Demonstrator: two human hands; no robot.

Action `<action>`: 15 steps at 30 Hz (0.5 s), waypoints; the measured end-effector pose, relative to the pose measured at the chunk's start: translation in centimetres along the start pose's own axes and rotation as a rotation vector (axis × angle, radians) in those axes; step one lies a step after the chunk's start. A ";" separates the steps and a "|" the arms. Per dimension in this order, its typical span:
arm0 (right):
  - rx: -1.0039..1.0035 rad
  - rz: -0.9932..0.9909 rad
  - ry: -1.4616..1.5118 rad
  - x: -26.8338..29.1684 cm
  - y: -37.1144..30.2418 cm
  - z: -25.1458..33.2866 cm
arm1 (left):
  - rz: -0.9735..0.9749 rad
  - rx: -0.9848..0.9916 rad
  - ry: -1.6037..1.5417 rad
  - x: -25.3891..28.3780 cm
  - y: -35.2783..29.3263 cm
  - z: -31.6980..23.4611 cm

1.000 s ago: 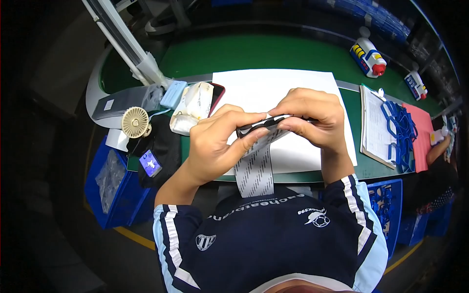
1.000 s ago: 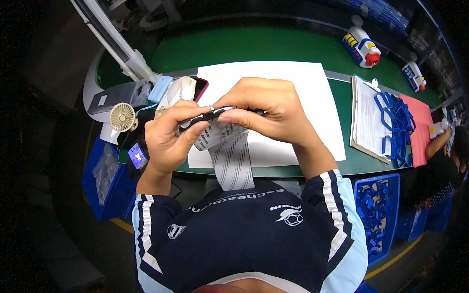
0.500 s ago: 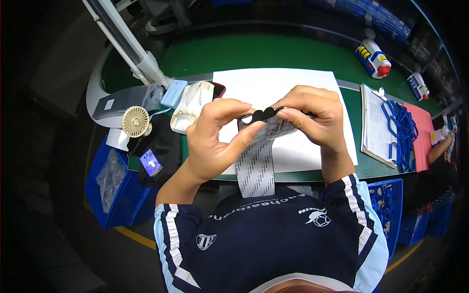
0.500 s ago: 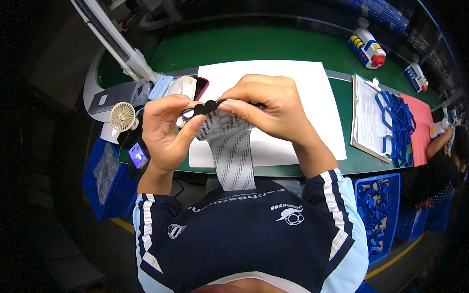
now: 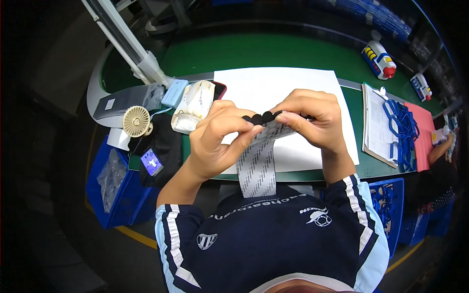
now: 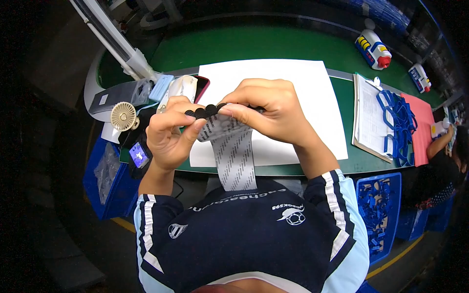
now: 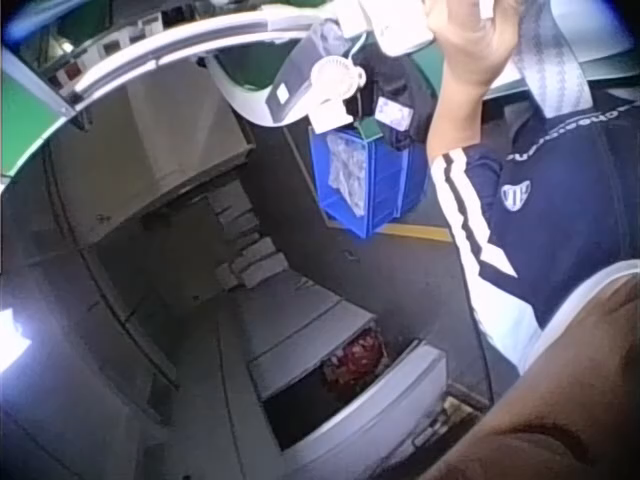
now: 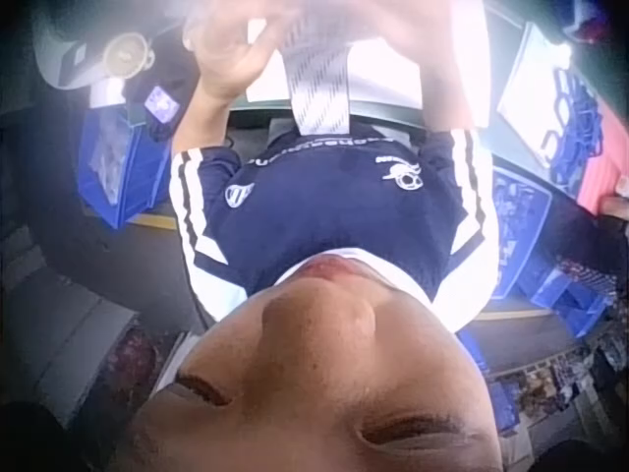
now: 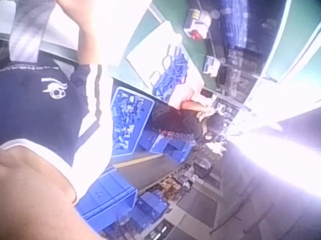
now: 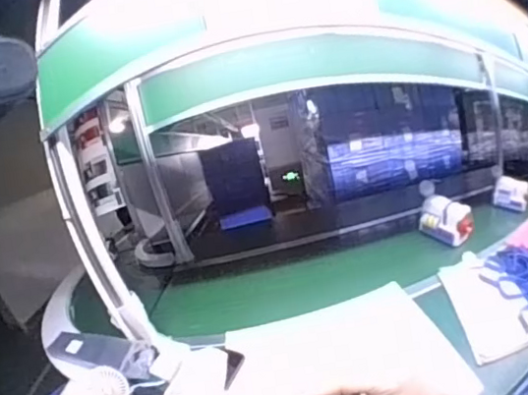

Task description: The recorder is assembling plastic components, likely for toys or small appliances, by applying adhesive strips and fitting parts together at an assembly line.

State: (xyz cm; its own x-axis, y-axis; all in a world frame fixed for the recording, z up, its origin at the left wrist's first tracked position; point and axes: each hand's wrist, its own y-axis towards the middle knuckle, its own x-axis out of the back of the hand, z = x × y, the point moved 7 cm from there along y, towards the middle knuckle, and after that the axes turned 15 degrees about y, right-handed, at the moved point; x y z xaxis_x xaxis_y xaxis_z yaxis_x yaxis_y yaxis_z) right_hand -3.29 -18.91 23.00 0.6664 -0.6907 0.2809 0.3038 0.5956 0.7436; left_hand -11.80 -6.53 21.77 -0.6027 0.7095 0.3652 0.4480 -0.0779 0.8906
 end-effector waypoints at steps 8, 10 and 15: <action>0.016 0.028 -0.008 -0.2 0.1 0.0 | -0.028 -0.160 0.099 0.0 0.3 -0.9; 0.007 0.017 -0.002 -0.2 0.2 -0.3 | -0.039 -0.144 0.081 0.1 0.3 -0.5; -0.041 -0.028 0.002 -0.1 0.2 -0.9 | -0.019 -0.067 0.006 -0.1 -0.1 0.8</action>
State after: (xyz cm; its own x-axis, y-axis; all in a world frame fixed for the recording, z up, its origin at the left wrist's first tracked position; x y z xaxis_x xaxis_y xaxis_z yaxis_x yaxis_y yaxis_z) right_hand -2.68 -18.32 22.61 0.6586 -0.7064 0.2593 0.3496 0.5923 0.7259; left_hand -11.23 -6.02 21.37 -0.6148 0.7073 0.3491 0.3913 -0.1108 0.9136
